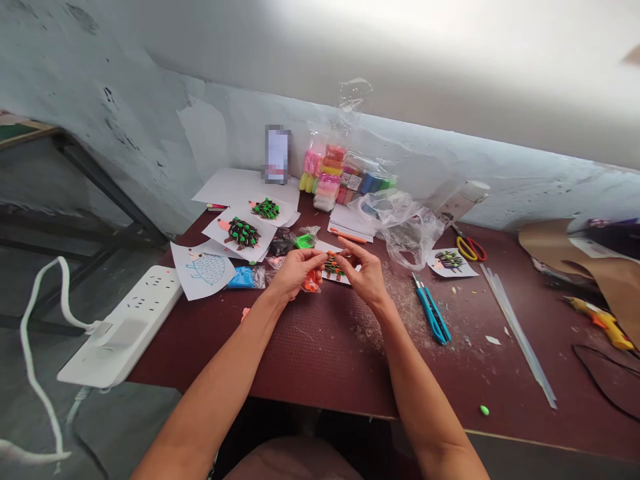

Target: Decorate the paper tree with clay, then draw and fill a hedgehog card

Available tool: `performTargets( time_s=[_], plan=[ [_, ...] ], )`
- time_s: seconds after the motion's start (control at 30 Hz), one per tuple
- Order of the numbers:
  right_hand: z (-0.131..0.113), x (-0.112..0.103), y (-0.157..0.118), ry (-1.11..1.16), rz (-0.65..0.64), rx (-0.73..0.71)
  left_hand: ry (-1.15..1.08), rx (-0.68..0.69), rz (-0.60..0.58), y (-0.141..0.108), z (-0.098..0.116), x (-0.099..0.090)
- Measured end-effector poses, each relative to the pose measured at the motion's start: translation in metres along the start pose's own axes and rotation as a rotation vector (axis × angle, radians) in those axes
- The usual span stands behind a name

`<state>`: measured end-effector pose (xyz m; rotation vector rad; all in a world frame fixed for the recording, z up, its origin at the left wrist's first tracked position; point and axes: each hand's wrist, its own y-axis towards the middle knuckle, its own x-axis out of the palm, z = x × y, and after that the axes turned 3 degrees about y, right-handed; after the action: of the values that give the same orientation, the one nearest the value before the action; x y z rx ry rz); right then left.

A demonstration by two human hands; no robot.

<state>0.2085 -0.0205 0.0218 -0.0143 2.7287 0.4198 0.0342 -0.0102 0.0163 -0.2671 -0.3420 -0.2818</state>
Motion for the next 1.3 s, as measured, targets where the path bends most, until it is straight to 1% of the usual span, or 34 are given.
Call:
performTargets(
  time_s=[0.1, 0.17, 0.3, 0.5, 0.6, 0.7, 0.73, 0.8, 0.87, 1.0, 1.07, 1.2, 1.3],
  plan=[
    [-0.002, -0.001, 0.001, -0.009, 0.030, 0.044, 0.047, 0.011, 0.018, -0.001, 0.001, 0.001],
    [-0.003, -0.001, 0.001, -0.007, 0.002, 0.054, 0.096, -0.003, 0.026, -0.002, 0.002, 0.003],
    [-0.004, 0.001, 0.000, -0.053, -0.084, 0.026, 0.184, -0.047, 0.013, -0.005, 0.005, 0.006],
    [-0.008, 0.003, -0.001, -0.235, -0.086, -0.029, 0.290, -0.078, -0.018, -0.009, 0.010, 0.008],
    [-0.006, -0.005, 0.004, -0.273, -0.056, -0.034, 0.320, -0.096, 0.023, -0.009, 0.012, 0.009],
    [0.001, -0.020, 0.013, -0.351, 0.030, 0.017, 0.398, -0.112, 0.092, -0.007, 0.013, 0.008],
    [0.004, -0.025, 0.016, -0.392, 0.025, 0.034, 0.426, -0.113, 0.111, -0.006, 0.013, 0.008],
    [0.009, -0.033, 0.021, -0.473, 0.002, 0.052, 0.471, -0.108, 0.137, -0.005, 0.012, 0.006],
    [0.013, -0.036, 0.025, -0.546, -0.045, 0.033, 0.502, -0.100, 0.149, -0.003, 0.011, 0.004],
    [0.016, -0.034, 0.032, -0.648, -0.169, -0.060, 0.522, -0.096, 0.143, -0.001, 0.006, -0.001],
    [0.018, -0.032, 0.036, -0.679, -0.208, -0.080, 0.537, -0.094, 0.140, 0.000, 0.004, -0.004],
    [0.027, -0.032, 0.044, -0.700, -0.231, -0.061, 0.535, -0.135, 0.144, 0.003, 0.001, -0.008],
    [0.034, -0.031, 0.047, -0.695, -0.215, 0.008, 0.544, -0.169, 0.107, 0.004, -0.001, -0.009]
  ],
)
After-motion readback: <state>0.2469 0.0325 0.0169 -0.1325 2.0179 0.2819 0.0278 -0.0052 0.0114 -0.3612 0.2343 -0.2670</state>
